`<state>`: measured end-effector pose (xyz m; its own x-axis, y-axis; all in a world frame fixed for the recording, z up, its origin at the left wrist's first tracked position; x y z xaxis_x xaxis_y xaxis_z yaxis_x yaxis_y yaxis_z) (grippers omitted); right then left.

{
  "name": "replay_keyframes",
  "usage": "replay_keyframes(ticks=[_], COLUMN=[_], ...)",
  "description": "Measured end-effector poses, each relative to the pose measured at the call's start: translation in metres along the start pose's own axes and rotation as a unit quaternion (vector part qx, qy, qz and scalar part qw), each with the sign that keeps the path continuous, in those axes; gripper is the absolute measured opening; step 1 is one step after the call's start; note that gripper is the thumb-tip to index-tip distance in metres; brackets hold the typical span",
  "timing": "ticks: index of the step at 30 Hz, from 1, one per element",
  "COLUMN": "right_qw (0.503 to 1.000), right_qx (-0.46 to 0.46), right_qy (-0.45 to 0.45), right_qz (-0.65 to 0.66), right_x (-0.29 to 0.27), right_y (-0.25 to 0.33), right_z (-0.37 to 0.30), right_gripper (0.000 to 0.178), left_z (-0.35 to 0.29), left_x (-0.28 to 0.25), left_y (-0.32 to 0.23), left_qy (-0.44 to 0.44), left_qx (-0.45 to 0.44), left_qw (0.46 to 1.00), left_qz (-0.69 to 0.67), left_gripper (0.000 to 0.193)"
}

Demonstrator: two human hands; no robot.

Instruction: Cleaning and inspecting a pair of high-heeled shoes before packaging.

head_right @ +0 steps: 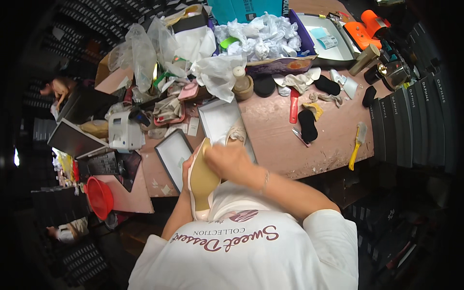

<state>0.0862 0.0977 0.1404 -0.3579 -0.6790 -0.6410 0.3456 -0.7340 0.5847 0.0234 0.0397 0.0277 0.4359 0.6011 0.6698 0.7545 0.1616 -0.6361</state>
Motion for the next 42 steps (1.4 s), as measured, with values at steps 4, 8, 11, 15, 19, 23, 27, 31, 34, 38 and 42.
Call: replay_keyframes(ticks=[4,8,11,15,19,23,27,31,34,38,42], right_qw=[1.0,0.975,0.948,0.897,0.897,0.924,0.955,0.99,0.994,0.981,0.923], right_qx=[-0.023,0.166,0.239,0.334,0.321,0.269,0.195,0.095,0.043,0.173,0.327], right_qy=[0.002,-0.131,-0.149,-0.157,-0.161,-0.126,-0.131,-0.056,0.045,-0.054,-0.123], right_qz=[-0.016,0.063,0.147,0.245,0.257,0.239,0.18,0.093,0.092,0.065,0.16], right_x=[-0.011,-0.05,-0.059,-0.044,-0.047,-0.053,-0.057,-0.03,0.0,-0.011,-0.036], right_y=[0.013,-0.077,-0.088,-0.111,-0.091,-0.064,-0.036,-0.001,0.016,-0.058,-0.109], right_z=[-0.013,-0.005,-0.016,-0.05,-0.056,-0.04,-0.02,-0.003,-0.013,-0.028,-0.052], right_gripper=[0.011,0.011,0.013,0.017,0.018,0.017,0.019,0.019,0.025,0.012,0.013], left_z=[-0.001,-0.001,0.001,-0.001,-0.001,-0.003,-0.001,0.01,0.012,0.013,0.012], left_x=[0.013,0.034,0.036,0.041,0.039,0.035,0.024,0.011,-0.002,-0.011,-0.005], left_y=[0.0,0.0,-0.002,0.002,0.003,0.003,0.0,0.005,-0.005,-0.016,-0.018], left_qy=[0.114,0.149,0.167,0.181,0.186,0.184,0.091,0.117,0.133,0.166,0.169], left_qx=[-0.017,-0.048,-0.031,-0.053,-0.065,-0.06,-0.022,-0.038,-0.033,0.007,-0.004], left_qw=[0.992,0.983,0.984,0.979,0.976,0.977,0.992,0.99,0.988,0.97,0.974], left_qz=[-0.042,-0.096,-0.053,-0.077,-0.088,-0.088,-0.086,-0.063,-0.077,-0.179,-0.153], left_gripper=[0.07,0.074,0.074,0.077,0.085,0.086,0.088,0.09,0.089,0.088,0.091])
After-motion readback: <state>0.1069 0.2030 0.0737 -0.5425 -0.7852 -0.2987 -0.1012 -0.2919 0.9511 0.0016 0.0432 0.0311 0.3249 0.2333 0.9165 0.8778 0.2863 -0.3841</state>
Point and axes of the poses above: each hand's wrist, its own z-axis towards the middle knuckle, its own x-axis out of the palm, y = z × x, the point moved 10 cm from there along z, towards the middle knuckle, and after that the axes turned 3 degrees about -x, right-handed, at the moved point
